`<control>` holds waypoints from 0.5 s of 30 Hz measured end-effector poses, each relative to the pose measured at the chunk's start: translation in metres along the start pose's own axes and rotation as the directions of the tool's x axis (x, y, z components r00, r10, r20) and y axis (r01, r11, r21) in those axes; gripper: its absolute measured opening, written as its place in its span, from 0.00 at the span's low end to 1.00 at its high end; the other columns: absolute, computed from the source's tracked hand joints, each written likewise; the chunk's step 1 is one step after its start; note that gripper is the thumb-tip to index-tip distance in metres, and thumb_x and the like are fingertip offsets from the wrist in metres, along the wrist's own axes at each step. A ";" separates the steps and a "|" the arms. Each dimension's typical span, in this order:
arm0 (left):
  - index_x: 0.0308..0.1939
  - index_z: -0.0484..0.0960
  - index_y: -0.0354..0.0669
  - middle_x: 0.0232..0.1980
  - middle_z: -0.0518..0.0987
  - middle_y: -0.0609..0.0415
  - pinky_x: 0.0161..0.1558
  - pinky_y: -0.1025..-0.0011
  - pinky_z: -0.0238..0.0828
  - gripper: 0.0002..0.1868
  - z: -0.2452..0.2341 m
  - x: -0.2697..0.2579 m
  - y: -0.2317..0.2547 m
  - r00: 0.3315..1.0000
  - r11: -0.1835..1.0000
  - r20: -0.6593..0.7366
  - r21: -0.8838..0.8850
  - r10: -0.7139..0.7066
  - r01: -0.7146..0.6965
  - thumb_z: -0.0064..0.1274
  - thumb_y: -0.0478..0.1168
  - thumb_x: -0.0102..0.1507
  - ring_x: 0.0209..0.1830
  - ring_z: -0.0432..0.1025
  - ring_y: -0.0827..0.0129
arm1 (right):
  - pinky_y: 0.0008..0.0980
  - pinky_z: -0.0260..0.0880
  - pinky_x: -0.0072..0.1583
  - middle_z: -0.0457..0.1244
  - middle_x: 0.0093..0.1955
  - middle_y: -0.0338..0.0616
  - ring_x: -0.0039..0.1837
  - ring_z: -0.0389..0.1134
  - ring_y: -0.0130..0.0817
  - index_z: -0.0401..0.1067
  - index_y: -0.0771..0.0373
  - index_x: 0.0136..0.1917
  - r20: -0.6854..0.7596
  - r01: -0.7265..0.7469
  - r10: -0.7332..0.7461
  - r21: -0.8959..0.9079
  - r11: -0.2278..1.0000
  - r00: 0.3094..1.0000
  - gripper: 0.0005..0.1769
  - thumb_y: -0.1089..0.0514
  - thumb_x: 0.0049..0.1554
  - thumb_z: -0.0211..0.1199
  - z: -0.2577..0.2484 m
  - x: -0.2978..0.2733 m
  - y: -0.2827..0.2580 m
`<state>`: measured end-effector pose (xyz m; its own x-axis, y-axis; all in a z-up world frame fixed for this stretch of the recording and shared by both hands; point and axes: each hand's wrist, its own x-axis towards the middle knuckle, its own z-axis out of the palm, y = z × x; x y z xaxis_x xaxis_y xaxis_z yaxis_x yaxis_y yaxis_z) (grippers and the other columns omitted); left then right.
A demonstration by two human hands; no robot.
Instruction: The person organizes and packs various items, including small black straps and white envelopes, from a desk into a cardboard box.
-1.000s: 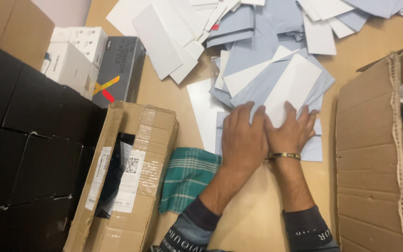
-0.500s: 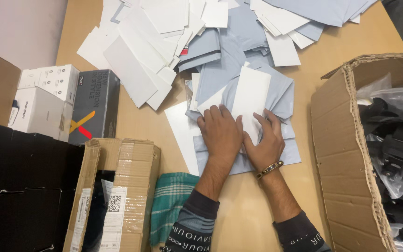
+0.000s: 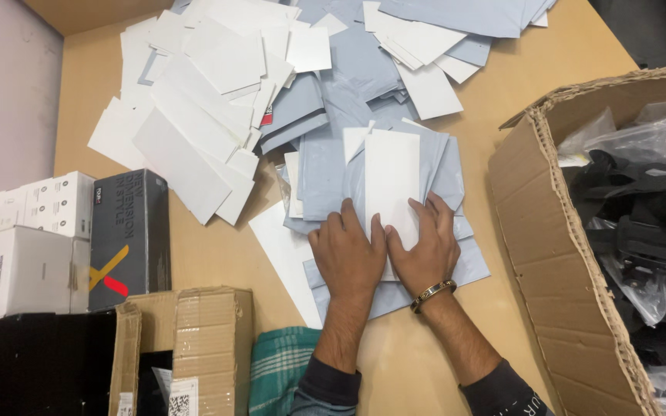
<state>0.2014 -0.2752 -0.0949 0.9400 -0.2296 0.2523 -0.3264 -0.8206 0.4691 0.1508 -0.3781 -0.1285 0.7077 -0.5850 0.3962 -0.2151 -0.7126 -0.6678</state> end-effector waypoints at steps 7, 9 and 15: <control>0.65 0.70 0.26 0.41 0.78 0.39 0.41 0.54 0.71 0.32 -0.001 0.004 -0.003 0.995 0.980 -0.096 -0.194 0.021 -0.039 0.57 0.45 0.63 0.38 0.74 0.47 | 0.45 0.68 0.62 0.61 0.71 0.50 0.69 0.65 0.50 0.73 0.64 0.61 0.072 -0.029 0.029 0.003 1.000 0.997 0.31 0.54 0.44 0.74 -0.010 0.014 -0.009; 0.64 0.72 0.28 0.39 0.78 0.39 0.39 0.54 0.71 0.31 -0.002 0.005 0.001 0.999 0.982 -0.032 -0.187 0.004 -0.010 0.58 0.45 0.61 0.36 0.75 0.47 | 0.45 0.68 0.63 0.60 0.71 0.51 0.69 0.65 0.51 0.73 0.64 0.61 0.067 -0.011 0.011 -0.004 1.000 0.998 0.31 0.54 0.45 0.73 -0.009 0.016 -0.009; 0.61 0.76 0.32 0.37 0.79 0.42 0.36 0.55 0.73 0.29 0.007 0.001 -0.002 0.999 0.978 -0.042 -0.207 -0.025 0.016 0.59 0.44 0.59 0.34 0.76 0.49 | 0.44 0.70 0.61 0.59 0.72 0.55 0.66 0.66 0.54 0.76 0.62 0.58 0.092 -0.035 0.036 -0.022 0.999 0.995 0.27 0.54 0.45 0.72 -0.005 0.011 -0.008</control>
<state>0.2040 -0.2775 -0.1013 0.9430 -0.1870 0.2754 -0.3248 -0.6978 0.6384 0.1565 -0.3807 -0.1155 0.7585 -0.5723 0.3117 -0.2542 -0.7002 -0.6672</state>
